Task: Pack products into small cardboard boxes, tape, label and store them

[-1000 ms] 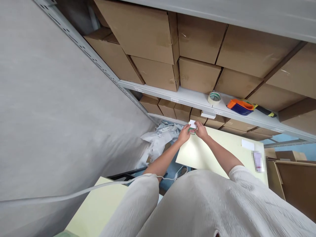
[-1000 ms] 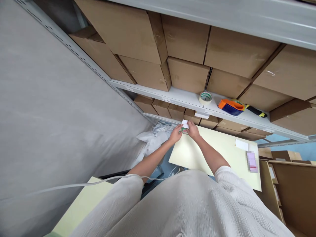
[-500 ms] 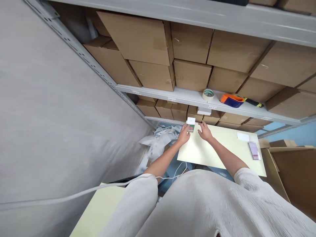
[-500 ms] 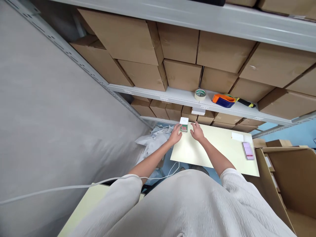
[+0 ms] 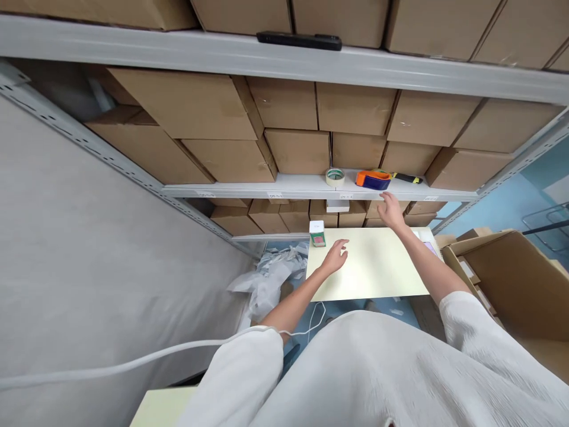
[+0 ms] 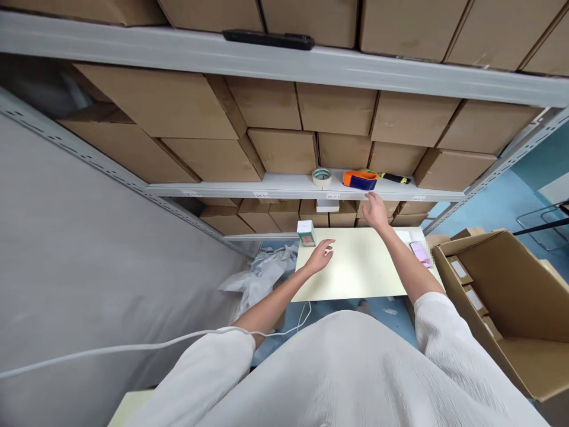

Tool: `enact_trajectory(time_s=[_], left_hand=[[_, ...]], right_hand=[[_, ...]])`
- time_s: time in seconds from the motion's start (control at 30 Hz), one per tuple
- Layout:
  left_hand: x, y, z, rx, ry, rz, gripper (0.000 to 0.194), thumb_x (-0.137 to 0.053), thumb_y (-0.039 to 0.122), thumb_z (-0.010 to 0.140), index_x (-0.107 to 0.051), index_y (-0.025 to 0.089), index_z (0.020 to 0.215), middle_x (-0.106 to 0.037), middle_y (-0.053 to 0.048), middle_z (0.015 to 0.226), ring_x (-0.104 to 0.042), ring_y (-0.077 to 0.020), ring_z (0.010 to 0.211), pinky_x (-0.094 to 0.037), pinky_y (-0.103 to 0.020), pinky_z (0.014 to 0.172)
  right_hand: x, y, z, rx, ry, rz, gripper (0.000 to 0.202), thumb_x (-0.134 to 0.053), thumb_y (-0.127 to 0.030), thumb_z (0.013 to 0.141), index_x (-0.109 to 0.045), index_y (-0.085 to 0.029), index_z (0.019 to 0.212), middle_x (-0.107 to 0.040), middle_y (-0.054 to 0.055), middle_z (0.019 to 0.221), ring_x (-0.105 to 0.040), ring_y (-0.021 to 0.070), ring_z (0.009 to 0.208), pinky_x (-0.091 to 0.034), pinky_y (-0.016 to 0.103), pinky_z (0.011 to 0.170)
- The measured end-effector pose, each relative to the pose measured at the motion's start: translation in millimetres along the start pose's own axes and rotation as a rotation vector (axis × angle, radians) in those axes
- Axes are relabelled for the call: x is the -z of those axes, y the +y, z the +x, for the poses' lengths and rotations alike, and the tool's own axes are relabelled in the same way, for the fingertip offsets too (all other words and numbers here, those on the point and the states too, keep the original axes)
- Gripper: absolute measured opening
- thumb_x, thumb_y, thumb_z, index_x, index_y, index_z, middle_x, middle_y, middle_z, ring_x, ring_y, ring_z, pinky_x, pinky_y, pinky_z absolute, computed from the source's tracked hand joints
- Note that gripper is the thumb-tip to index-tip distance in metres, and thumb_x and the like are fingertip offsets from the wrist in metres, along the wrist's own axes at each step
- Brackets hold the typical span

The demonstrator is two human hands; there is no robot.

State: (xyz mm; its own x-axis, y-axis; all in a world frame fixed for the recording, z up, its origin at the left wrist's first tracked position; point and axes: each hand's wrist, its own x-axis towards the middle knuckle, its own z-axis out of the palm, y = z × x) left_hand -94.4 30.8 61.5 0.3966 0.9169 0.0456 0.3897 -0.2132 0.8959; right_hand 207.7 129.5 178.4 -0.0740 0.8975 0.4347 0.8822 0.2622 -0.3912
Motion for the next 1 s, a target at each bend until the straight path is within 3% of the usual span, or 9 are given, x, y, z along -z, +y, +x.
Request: enact_trajectory(time_s=[0.1, 0.23, 0.4, 0.53, 0.73, 0.87, 1.0], left_hand=[[-14.3, 14, 9, -0.009, -0.009, -0.002, 0.048, -0.056, 0.014, 0.097, -0.065, 0.025, 0.143, -0.059, -0.012, 0.152, -0.073, -0.0209, 0.116, -0.061, -0.038, 0.101], [-35.3, 29, 23, 0.027, 0.032, 0.004, 0.045, -0.058, 0.015, 0.097, -0.067, 0.025, 0.140, -0.059, -0.012, 0.152, -0.073, -0.0213, 0.115, -0.063, -0.037, 0.098], [-65.5, 40, 33, 0.088, 0.126, 0.004, 0.042, -0.059, 0.016, 0.098, -0.069, 0.024, 0.138, -0.059, -0.012, 0.152, -0.073, -0.0213, 0.115, -0.063, -0.037, 0.099], [-86.9, 46, 34, 0.108, 0.164, -0.003, 0.040, -0.058, 0.015, 0.099, -0.071, 0.024, 0.136, -0.059, -0.012, 0.151, -0.073, -0.0208, 0.114, -0.063, -0.038, 0.101], [-105.7, 53, 31, 0.062, 0.163, -0.001, 0.039, -0.059, 0.016, 0.098, -0.073, 0.023, 0.133, -0.061, -0.012, 0.149, -0.074, -0.0206, 0.111, -0.065, -0.039, 0.100], [-110.3, 53, 27, 0.038, 0.120, 0.005, 0.039, -0.058, 0.015, 0.097, -0.073, 0.023, 0.132, -0.062, -0.013, 0.148, -0.075, -0.0203, 0.110, -0.065, -0.037, 0.095], [-115.4, 48, 22, 0.019, 0.042, -0.011, 0.039, -0.056, 0.014, 0.096, -0.074, 0.021, 0.130, -0.063, -0.013, 0.147, -0.075, -0.0202, 0.110, -0.065, -0.035, 0.093]], right_hand=[[14, 18, 42, 0.061, 0.013, -0.039, 0.060, -0.053, -0.037, 0.101, -0.052, -0.016, 0.157, -0.050, 0.022, 0.162, -0.048, 0.0409, 0.145, -0.044, 0.065, 0.120], [18, 37, 84, 0.115, -0.070, -0.072, 0.060, -0.057, -0.039, 0.099, -0.055, -0.015, 0.154, -0.056, 0.023, 0.157, -0.050, 0.0456, 0.136, -0.044, 0.070, 0.113], [16, 55, 112, 0.189, -0.165, -0.128, 0.044, -0.052, -0.038, 0.103, -0.069, -0.015, 0.137, -0.071, 0.024, 0.129, -0.051, 0.0451, 0.124, -0.043, 0.068, 0.107], [16, 59, 122, 0.240, -0.207, -0.139, 0.042, -0.049, -0.037, 0.105, -0.072, -0.013, 0.131, -0.072, 0.024, 0.124, -0.050, 0.0419, 0.119, -0.041, 0.060, 0.104], [35, 48, 92, 0.300, -0.217, -0.224, 0.042, -0.055, -0.034, 0.103, -0.072, -0.012, 0.134, -0.071, 0.024, 0.123, -0.045, 0.0414, 0.119, -0.033, 0.053, 0.099], [52, 39, 45, 0.263, -0.227, -0.259, 0.039, -0.055, -0.032, 0.102, -0.072, -0.014, 0.133, -0.071, 0.023, 0.126, -0.044, 0.0406, 0.120, -0.031, 0.049, 0.097], [55, 40, -13, 0.189, -0.180, -0.230, 0.033, -0.055, -0.034, 0.101, -0.073, -0.015, 0.122, -0.072, 0.021, 0.122, -0.048, 0.0384, 0.116, -0.032, 0.047, 0.094]])
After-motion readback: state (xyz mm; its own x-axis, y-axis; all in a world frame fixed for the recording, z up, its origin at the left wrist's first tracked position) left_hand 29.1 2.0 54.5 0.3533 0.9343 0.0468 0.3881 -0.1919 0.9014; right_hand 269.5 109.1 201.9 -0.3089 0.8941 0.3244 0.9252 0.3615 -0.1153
